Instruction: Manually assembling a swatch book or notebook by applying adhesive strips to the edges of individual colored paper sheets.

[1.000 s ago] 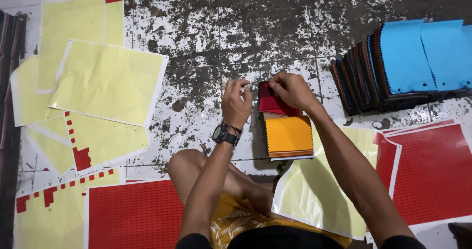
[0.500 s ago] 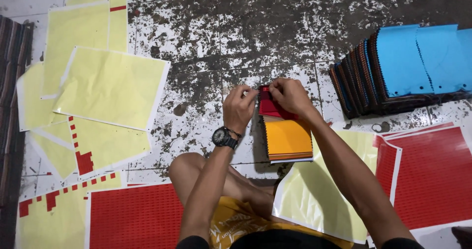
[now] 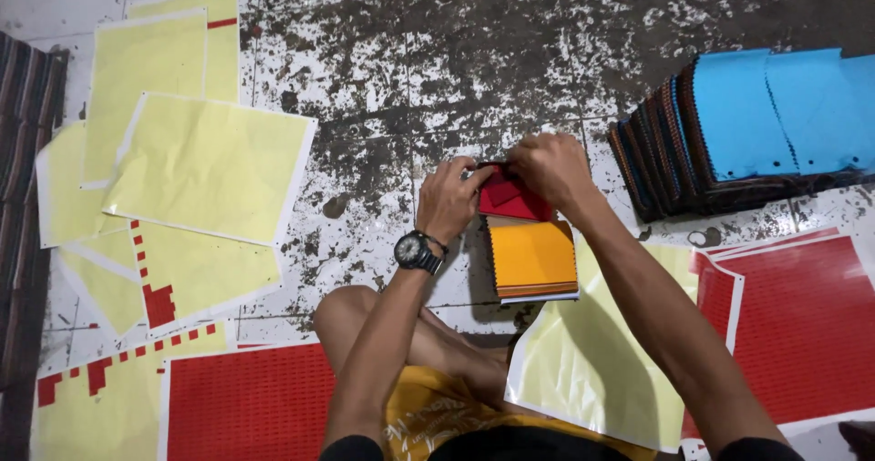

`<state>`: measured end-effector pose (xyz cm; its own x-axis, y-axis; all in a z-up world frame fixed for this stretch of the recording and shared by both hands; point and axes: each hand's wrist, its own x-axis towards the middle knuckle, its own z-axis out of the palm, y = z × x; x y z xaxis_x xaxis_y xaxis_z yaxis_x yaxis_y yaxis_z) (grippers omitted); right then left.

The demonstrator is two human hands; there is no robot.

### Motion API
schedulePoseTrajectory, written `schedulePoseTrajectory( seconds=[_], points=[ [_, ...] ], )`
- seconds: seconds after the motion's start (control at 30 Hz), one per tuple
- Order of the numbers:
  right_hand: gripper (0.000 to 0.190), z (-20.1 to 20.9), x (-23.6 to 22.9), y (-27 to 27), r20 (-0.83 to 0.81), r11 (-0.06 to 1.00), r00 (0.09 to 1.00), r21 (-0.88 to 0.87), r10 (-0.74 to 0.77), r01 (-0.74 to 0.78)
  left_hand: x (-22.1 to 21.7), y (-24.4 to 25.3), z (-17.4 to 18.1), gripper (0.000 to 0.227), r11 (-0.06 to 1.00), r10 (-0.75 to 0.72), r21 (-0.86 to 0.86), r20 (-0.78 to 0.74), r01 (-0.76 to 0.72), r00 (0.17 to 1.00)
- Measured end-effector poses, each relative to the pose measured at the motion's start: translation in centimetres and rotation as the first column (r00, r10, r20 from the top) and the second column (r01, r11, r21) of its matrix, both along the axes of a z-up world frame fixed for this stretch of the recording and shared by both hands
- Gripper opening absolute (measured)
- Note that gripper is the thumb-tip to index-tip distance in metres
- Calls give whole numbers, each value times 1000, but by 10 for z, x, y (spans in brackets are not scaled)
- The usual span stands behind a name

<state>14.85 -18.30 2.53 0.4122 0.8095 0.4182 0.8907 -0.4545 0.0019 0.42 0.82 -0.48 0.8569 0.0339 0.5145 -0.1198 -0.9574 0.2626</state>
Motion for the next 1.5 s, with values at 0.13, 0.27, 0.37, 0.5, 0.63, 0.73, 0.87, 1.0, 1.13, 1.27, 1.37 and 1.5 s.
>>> schedulePoseTrajectory(
  seconds=[0.13, 0.27, 0.37, 0.5, 0.63, 0.73, 0.87, 1.0, 1.13, 1.27, 1.37, 1.5],
  points=[
    [17, 17, -19, -3, 189, 995, 982, 87, 28, -45, -11, -5, 20, 35, 950, 29, -310, -1, -28, 1000],
    [20, 17, -13, 3, 8, 997, 999, 70, 40, -40, -18, -6, 28, 33, 873, 77, -483, 1, -67, 997],
    [29, 23, -9, 4, -187, 996, 979, 58, 77, -67, -21, -6, 35, 31, 848, 75, -527, -1, -64, 997],
    [15, 14, -13, 2, -103, 995, 992, 85, 69, -60, -23, -5, 40, 32, 782, 93, -618, -8, -78, 996],
    [18, 25, -24, 3, 64, 993, 997, 112, 38, -45, -9, 2, 12, 32, 744, 112, -663, 3, -81, 994],
    [17, 46, -36, 0, 139, 990, 990, 130, 34, -52, -3, 2, 7, 32, 706, 143, -704, 28, -82, 989],
    [15, 107, -56, -6, -553, 977, 827, -108, 96, -186, 4, -9, 22, 21, 586, 127, -808, 15, -63, 992],
    [22, 121, -64, -6, -862, 992, 498, 35, 90, -118, 23, -21, 22, 18, 623, 122, -781, 48, -39, 991],
    [19, 115, -68, -9, -945, 995, 317, 60, 82, -80, 30, -29, 21, 24, 622, 127, -781, 32, -55, 991],
    [18, 107, -68, -9, -946, 997, 315, 64, 74, -42, 31, -33, 20, 28, 589, 99, -808, 35, -30, 995],
    [19, 109, -68, -9, -950, 997, 303, 70, 81, -44, 32, -34, 18, 31, 580, 94, -814, 45, -18, 995],
    [17, 111, -67, -10, -943, 997, 329, 33, 55, -73, 33, -34, 7, 24, 643, 185, -764, 88, -53, 979]
  ],
)
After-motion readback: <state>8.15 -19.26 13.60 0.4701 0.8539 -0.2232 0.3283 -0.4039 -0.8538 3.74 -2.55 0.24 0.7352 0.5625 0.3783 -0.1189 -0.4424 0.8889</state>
